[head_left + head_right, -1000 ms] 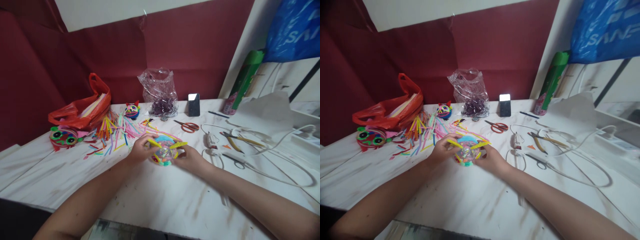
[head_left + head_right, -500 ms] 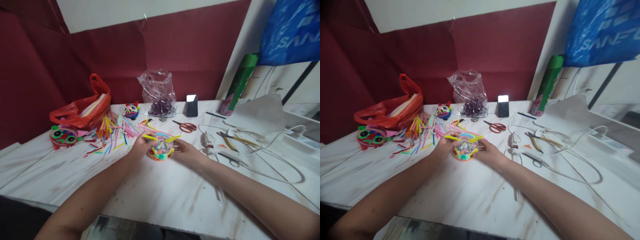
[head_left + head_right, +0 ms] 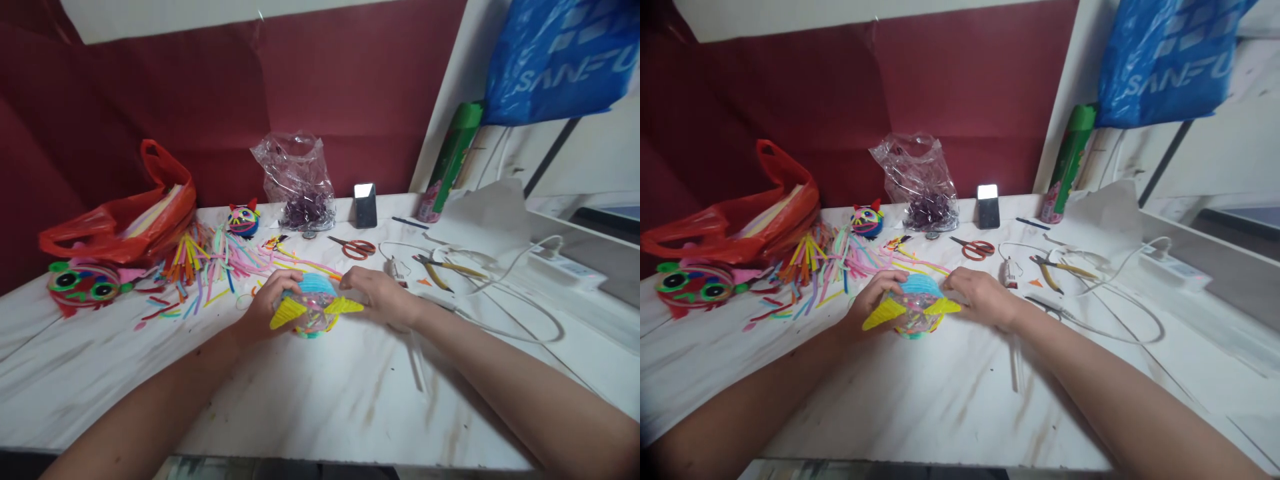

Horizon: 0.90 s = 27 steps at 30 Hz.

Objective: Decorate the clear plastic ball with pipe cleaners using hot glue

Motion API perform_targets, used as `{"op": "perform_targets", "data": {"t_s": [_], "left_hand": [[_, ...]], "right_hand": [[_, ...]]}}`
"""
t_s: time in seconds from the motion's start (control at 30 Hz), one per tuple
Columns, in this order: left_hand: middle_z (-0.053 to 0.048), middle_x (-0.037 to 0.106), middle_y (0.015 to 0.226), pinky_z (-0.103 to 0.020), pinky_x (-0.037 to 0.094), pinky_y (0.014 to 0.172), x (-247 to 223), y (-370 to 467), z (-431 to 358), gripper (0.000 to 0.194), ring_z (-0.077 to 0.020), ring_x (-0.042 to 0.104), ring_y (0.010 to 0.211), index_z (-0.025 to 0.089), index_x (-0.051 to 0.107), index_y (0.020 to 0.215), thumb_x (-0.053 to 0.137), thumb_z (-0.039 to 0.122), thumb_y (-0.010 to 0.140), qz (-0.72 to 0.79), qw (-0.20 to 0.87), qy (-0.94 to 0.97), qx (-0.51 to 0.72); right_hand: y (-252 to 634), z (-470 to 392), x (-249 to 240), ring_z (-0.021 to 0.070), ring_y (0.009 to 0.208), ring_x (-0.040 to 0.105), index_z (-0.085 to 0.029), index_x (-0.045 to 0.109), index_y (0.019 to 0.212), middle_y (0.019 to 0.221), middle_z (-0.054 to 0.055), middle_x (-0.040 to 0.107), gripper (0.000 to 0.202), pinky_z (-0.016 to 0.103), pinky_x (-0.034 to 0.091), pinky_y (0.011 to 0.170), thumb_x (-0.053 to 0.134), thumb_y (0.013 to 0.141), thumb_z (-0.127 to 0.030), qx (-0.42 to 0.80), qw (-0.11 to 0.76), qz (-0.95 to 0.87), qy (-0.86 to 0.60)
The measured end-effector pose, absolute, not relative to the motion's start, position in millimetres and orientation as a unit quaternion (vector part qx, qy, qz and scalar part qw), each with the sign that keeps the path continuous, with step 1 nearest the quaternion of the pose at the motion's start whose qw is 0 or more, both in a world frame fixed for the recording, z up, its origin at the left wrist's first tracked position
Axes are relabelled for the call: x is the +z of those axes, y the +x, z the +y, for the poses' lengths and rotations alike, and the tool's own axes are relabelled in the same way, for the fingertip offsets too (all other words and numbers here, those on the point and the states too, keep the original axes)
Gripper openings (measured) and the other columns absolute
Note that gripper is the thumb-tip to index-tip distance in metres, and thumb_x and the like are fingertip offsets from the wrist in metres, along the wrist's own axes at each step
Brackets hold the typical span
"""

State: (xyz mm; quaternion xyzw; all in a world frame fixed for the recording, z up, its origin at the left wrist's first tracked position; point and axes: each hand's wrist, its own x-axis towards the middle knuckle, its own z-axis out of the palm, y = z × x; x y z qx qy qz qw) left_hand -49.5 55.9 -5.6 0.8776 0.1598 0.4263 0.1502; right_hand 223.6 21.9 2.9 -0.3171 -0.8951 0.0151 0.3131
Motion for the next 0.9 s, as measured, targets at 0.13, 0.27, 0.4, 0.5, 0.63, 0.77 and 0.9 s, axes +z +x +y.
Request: {"op": "perform_targets", "data": {"t_s": [0.13,0.27,0.4,0.5,0.63,0.77,0.9], "left_hand": [[-0.011,0.057,0.109,-0.04,0.046,0.091,-7,-50,58,0.035,-0.0249,0.056,0.107,0.021,0.054,0.097,0.074,0.034,0.071,0.178,0.144,0.872,0.432],[-0.011,0.056,0.11,-0.039,0.045,0.092,-8,-51,60,0.035,-0.0244,0.055,0.108,0.021,0.054,0.098,0.074,0.029,0.071,0.175,0.15,0.87,0.436],[-0.011,0.056,0.11,-0.039,0.045,0.092,-9,-51,61,0.035,-0.0248,0.056,0.109,0.021,0.054,0.098,0.074,0.027,0.07,0.179,0.166,0.866,0.436],[-0.011,0.057,0.11,-0.04,0.044,0.092,-9,-50,61,0.034,-0.0252,0.055,0.109,0.021,0.055,0.097,0.075,0.03,0.07,0.187,0.182,0.858,0.443],[-0.011,0.057,0.109,-0.04,0.044,0.093,-12,-49,61,0.033,-0.0253,0.054,0.109,0.021,0.056,0.094,0.074,0.034,0.07,0.226,0.217,0.839,0.444],[-0.009,0.056,0.112,-0.038,0.043,0.093,-13,-46,60,0.035,-0.0242,0.053,0.111,0.021,0.057,0.095,0.075,0.035,0.068,0.258,0.258,0.812,0.455],[-0.004,0.058,0.103,-0.03,0.047,0.078,-10,-37,59,0.033,-0.0191,0.058,0.093,0.02,0.056,0.092,0.073,0.035,0.068,0.344,0.346,0.735,0.47]], "right_hand": [[219,18,3,0.0201,0.08,0.063,-0.019,0.058,0.1,0.086,0.009,0.068,0.017,0.031,0.05,0.07,0.055,0.087,-0.028,-0.035,0.342,-0.899,-0.27],[216,18,-1,0.0184,0.076,0.063,-0.02,0.059,0.099,0.08,0.009,0.068,0.018,0.029,0.049,0.067,0.043,0.094,-0.023,-0.047,0.36,-0.895,-0.258],[213,18,-6,0.017,0.072,0.063,-0.02,0.059,0.094,0.078,0.008,0.067,0.022,0.028,0.05,0.063,0.036,0.095,-0.023,-0.044,0.366,-0.879,-0.302],[208,18,-11,0.0172,0.072,0.063,-0.02,0.058,0.09,0.077,0.008,0.067,0.021,0.028,0.05,0.064,0.038,0.094,-0.023,-0.045,0.381,-0.865,-0.324],[203,15,-11,0.0176,0.07,0.064,-0.021,0.059,0.083,0.074,0.007,0.067,0.021,0.029,0.051,0.066,0.04,0.093,-0.024,-0.013,0.386,-0.842,-0.377],[208,18,-3,0.0189,0.08,0.067,-0.021,0.061,0.097,0.089,0.007,0.071,0.015,0.032,0.053,0.075,0.051,0.086,-0.027,0.09,0.398,-0.818,-0.406],[221,25,7,0.0208,0.087,0.065,-0.023,0.058,0.106,0.099,0.006,0.068,0.029,0.038,0.052,0.082,0.056,0.078,-0.024,0.103,0.449,-0.766,-0.448]]}}
